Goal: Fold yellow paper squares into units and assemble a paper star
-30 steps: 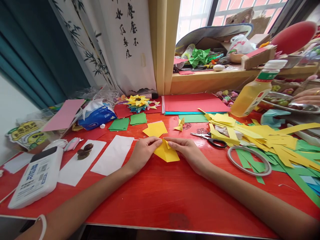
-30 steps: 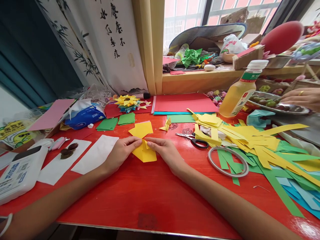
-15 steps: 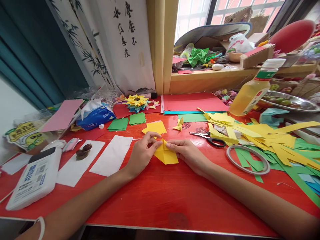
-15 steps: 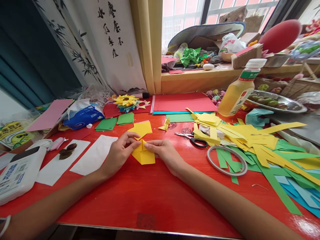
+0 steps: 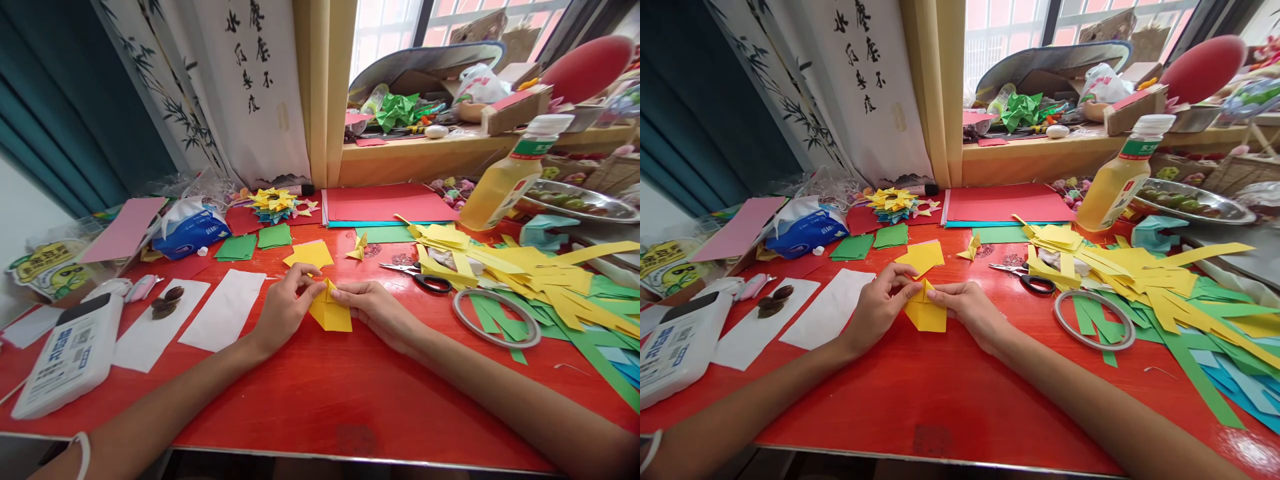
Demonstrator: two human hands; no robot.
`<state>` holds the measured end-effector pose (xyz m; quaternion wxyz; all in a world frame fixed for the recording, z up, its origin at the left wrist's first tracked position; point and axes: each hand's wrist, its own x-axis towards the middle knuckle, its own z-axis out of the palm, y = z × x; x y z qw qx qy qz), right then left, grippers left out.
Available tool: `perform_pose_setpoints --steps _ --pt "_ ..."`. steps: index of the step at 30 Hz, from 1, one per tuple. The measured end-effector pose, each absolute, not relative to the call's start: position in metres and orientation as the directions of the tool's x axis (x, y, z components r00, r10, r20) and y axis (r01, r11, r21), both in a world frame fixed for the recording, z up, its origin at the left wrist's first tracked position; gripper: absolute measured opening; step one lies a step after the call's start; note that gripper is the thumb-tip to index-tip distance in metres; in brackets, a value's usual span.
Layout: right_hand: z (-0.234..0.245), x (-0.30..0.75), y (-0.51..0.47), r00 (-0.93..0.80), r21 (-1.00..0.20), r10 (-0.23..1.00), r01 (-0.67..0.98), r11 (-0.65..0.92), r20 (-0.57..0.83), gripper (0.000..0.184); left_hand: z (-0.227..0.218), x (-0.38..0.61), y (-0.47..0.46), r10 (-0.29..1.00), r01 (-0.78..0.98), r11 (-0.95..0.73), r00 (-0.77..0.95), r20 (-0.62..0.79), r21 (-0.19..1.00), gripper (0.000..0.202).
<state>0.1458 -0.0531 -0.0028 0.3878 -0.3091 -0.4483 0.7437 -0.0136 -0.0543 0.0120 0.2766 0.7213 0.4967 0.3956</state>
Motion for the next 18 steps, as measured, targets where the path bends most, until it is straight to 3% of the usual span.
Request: perform_pose_setpoints --steps 13,18 --pt "-0.0051 0.1477 -0.0513 -0.525 -0.917 0.842 -0.263 -0.301 -0.125 0.033 0.0112 -0.0140 -0.0516 0.935 0.524 -0.354 0.219 0.279 0.775 0.017" --pt "-0.0064 0.1472 -0.0511 -0.476 -0.956 0.870 -0.173 -0.238 -0.131 0.033 0.0165 -0.0160 -0.0478 0.921 0.552 -0.383 0.290 0.259 0.741 0.020"
